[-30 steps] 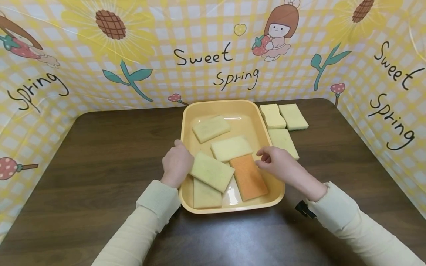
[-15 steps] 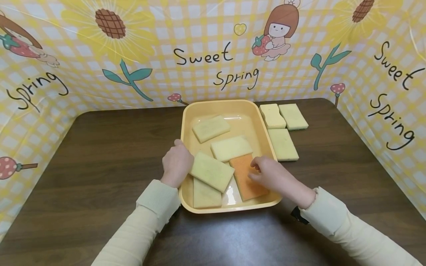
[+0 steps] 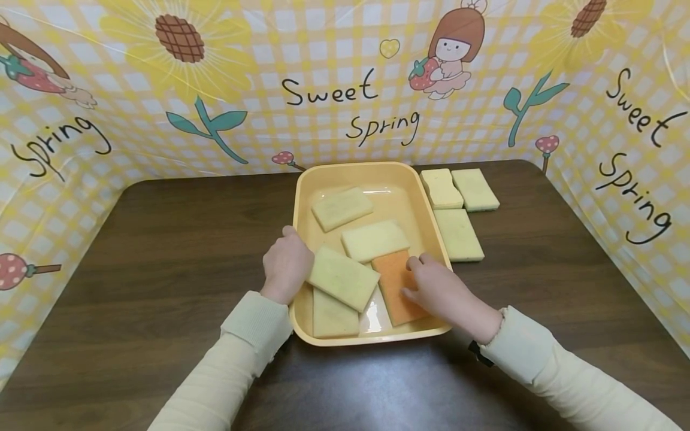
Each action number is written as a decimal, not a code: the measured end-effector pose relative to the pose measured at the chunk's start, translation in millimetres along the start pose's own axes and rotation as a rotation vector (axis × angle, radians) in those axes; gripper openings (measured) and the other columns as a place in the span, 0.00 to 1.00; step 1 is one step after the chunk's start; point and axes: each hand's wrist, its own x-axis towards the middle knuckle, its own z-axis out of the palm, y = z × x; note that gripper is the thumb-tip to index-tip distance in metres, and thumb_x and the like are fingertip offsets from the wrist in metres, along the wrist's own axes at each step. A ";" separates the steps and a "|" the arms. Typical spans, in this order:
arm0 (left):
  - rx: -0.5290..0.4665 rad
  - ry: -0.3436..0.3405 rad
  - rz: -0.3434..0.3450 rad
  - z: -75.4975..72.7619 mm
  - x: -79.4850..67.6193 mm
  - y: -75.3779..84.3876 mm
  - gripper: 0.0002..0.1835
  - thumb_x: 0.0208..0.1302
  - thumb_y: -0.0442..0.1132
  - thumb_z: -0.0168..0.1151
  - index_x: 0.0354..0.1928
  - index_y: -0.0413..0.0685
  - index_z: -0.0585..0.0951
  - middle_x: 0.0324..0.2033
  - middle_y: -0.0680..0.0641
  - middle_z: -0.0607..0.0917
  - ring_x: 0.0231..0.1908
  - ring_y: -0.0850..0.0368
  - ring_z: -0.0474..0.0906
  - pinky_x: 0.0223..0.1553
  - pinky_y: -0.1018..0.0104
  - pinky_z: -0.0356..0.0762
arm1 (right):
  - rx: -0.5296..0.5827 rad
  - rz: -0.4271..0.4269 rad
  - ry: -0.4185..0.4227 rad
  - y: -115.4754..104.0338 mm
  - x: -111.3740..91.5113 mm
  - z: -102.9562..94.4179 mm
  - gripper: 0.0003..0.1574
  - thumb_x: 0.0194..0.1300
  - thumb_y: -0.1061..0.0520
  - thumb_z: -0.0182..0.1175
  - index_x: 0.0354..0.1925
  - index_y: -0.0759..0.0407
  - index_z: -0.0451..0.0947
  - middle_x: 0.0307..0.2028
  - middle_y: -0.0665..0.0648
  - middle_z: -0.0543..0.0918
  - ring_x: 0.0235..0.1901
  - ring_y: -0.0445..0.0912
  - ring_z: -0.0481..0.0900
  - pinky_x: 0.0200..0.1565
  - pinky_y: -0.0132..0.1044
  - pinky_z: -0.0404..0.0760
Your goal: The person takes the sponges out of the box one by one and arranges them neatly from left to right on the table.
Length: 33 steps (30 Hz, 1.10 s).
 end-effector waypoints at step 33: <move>-0.005 -0.009 -0.013 -0.5 -0.4 0.5 0.08 0.66 0.35 0.43 0.39 0.36 0.68 0.30 0.33 0.82 0.30 0.39 0.83 0.31 0.47 0.79 | -0.128 0.003 -0.052 -1.4 -0.7 4.4 0.28 0.56 0.49 0.68 0.38 0.72 0.70 0.30 0.63 0.75 0.28 0.51 0.75 0.33 0.45 0.77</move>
